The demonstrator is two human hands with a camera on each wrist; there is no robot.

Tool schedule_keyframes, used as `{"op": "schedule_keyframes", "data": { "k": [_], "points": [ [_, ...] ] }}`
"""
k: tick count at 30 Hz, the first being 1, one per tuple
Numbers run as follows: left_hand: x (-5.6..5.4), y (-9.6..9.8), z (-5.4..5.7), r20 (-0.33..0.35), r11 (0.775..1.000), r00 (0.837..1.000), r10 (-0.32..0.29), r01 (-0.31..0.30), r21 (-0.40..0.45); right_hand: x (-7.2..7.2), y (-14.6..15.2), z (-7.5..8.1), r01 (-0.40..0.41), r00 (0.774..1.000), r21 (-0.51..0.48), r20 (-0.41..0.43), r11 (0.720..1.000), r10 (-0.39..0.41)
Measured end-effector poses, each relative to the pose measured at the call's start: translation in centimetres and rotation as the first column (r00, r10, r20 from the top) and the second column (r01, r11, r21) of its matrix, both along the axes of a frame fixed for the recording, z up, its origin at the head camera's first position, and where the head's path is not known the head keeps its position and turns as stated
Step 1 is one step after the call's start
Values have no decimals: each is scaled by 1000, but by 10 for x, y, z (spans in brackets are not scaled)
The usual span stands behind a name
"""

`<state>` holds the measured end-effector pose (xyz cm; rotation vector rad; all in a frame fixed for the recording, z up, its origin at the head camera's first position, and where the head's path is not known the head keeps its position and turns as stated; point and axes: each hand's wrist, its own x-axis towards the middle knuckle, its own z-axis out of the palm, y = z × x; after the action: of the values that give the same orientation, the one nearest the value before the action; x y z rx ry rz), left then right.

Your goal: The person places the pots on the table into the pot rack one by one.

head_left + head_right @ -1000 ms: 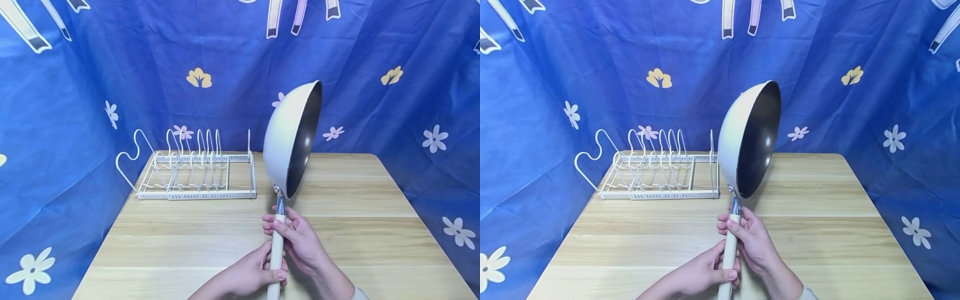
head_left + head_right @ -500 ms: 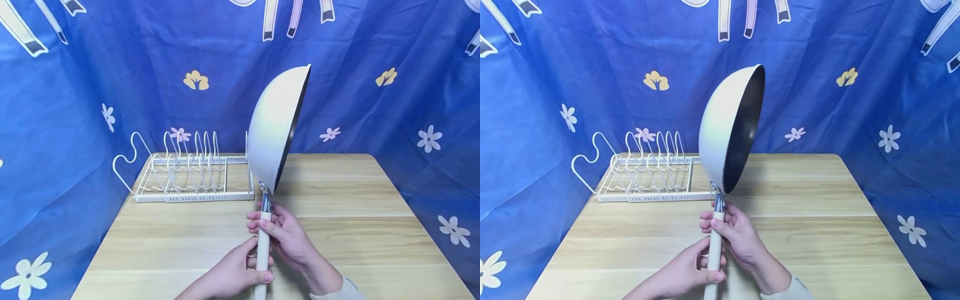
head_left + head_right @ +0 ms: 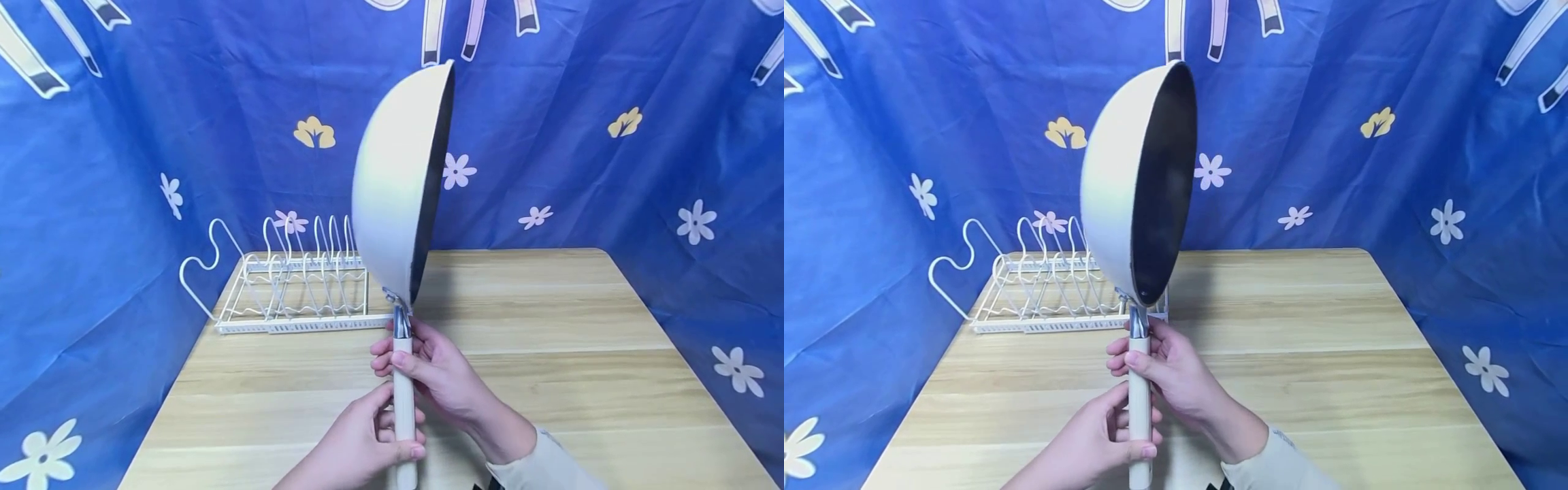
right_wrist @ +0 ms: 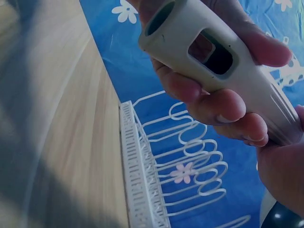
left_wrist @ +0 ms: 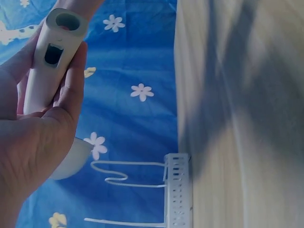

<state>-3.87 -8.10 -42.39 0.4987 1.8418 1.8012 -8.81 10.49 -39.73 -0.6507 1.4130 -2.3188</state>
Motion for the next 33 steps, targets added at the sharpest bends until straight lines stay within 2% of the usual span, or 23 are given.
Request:
{"op": "schedule_keyframes", "data": {
  "k": [5,11,15,22,33],
  "points": [
    [5,-6,4,-33,1000,999,29,-28,9,-2,-9,8,-40,999,23,10,999,40],
    [8,-8,0,-13,997,998,67,-67,44,-6,-15,8,-104,994,10,23,995,104],
    [10,-8,-1,1,995,996,94,-94,33,-9,-18,5,-144,989,3,10,990,144],
    [8,-7,-6,8,992,992,126,-126,-1,-18,-19,-7,-181,984,4,-5,984,181],
    [2,-4,-23,79,989,987,142,-145,23,-29,-15,-31,-191,979,-50,58,980,194]
  ]
}}
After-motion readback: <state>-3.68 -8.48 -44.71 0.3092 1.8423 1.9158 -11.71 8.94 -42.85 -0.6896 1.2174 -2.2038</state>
